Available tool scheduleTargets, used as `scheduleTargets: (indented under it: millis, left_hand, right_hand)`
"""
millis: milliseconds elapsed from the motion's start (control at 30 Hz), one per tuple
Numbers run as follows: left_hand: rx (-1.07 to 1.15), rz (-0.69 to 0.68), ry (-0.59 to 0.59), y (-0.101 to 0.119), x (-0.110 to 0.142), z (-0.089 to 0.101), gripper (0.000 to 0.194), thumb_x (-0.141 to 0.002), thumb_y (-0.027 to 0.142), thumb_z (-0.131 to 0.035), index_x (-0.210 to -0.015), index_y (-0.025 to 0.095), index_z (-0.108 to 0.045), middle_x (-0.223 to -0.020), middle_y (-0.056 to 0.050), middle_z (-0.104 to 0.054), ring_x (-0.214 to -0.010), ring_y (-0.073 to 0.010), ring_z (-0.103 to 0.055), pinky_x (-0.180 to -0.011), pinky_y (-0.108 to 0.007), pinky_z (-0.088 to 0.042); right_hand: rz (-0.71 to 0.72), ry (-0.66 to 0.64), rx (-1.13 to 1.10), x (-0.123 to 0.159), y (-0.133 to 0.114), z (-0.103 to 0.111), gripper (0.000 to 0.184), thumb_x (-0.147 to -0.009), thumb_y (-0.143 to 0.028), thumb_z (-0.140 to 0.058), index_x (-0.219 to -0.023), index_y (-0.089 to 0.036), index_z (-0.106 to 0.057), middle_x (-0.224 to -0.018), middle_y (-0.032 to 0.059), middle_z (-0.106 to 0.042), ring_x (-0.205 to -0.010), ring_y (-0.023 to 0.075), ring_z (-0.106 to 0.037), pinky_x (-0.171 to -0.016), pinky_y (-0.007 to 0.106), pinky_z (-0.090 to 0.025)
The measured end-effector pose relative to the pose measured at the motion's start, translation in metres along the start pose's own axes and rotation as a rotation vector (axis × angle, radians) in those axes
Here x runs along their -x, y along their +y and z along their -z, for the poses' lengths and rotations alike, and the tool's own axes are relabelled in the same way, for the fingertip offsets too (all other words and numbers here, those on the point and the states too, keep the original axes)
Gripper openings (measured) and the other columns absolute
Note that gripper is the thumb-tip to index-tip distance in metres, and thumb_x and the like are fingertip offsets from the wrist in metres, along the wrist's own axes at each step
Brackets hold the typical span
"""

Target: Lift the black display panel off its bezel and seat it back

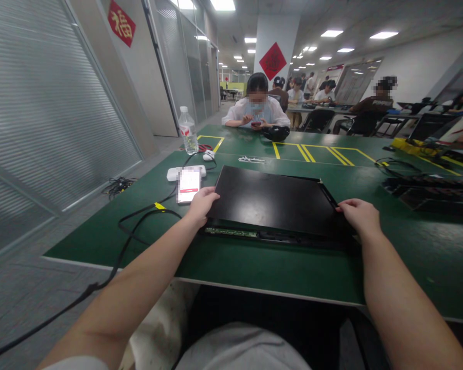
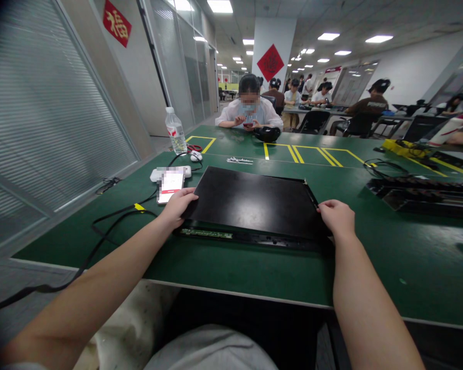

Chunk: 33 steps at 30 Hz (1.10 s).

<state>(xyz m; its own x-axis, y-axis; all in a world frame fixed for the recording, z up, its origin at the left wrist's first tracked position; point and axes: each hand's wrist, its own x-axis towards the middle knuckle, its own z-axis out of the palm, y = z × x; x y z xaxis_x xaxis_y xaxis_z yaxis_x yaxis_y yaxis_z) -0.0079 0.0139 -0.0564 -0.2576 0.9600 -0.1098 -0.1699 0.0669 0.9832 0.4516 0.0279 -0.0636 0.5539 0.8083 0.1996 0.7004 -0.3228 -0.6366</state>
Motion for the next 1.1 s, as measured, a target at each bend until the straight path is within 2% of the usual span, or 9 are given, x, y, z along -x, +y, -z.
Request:
scheduleTargets:
  millis: [233,500,700,900,1100]
  left_hand:
    - [0.026,0.014,0.012,0.003,0.002,-0.001,0.034,-0.058,0.017,-0.071,-0.091,0.018,-0.075,-0.083,-0.005,-0.079,-0.082,-0.0251,-0.075,-0.068,-0.032,-0.056]
    - [0.053,0.026,0.025,0.002,0.002,-0.002,0.035,-0.057,0.015,-0.073,-0.091,0.018,-0.075,-0.085,-0.005,-0.079,-0.082,-0.0244,-0.074,-0.067,-0.031,-0.055]
    - [0.056,0.045,0.015,0.006,0.003,-0.001,0.031,-0.061,0.012,-0.072,-0.091,0.018,-0.075,-0.079,-0.005,-0.078,-0.076,-0.0228,-0.073,-0.065,-0.030,-0.055]
    - [0.107,0.022,-0.057,0.010,0.000,0.004,0.027,-0.068,0.016,-0.080,-0.094,0.017,-0.075,-0.090,-0.007,-0.080,-0.090,-0.0246,-0.076,-0.079,-0.034,-0.060]
    - [0.055,-0.017,-0.017,0.007,-0.006,0.009,0.030,-0.065,0.020,-0.085,-0.094,0.017,-0.077,-0.098,-0.009,-0.081,-0.098,-0.0269,-0.076,-0.089,-0.040,-0.061]
  right_hand:
    - [-0.001,0.000,-0.022,0.001,0.000,0.000,0.006,-0.072,-0.027,-0.069,-0.068,-0.025,-0.073,-0.075,0.0068,-0.073,-0.078,0.0266,-0.066,-0.072,0.038,-0.048]
    - [-0.016,-0.017,-0.014,0.001,-0.002,0.001,0.009,-0.074,-0.027,-0.067,-0.069,-0.025,-0.073,-0.073,0.0063,-0.073,-0.075,0.0257,-0.065,-0.071,0.037,-0.046]
    - [-0.008,-0.005,-0.017,0.001,-0.001,0.000,0.008,-0.073,-0.028,-0.067,-0.070,-0.024,-0.073,-0.075,0.0065,-0.074,-0.076,0.0257,-0.065,-0.071,0.037,-0.047]
    - [-0.004,0.001,-0.020,0.001,-0.001,0.001,0.008,-0.071,-0.029,-0.066,-0.069,-0.025,-0.072,-0.071,0.0065,-0.072,-0.076,0.0260,-0.065,-0.070,0.036,-0.048]
    - [-0.008,0.000,-0.024,0.002,-0.003,0.002,0.008,-0.072,-0.027,-0.067,-0.067,-0.025,-0.072,-0.071,0.0068,-0.072,-0.077,0.0274,-0.066,-0.071,0.038,-0.049]
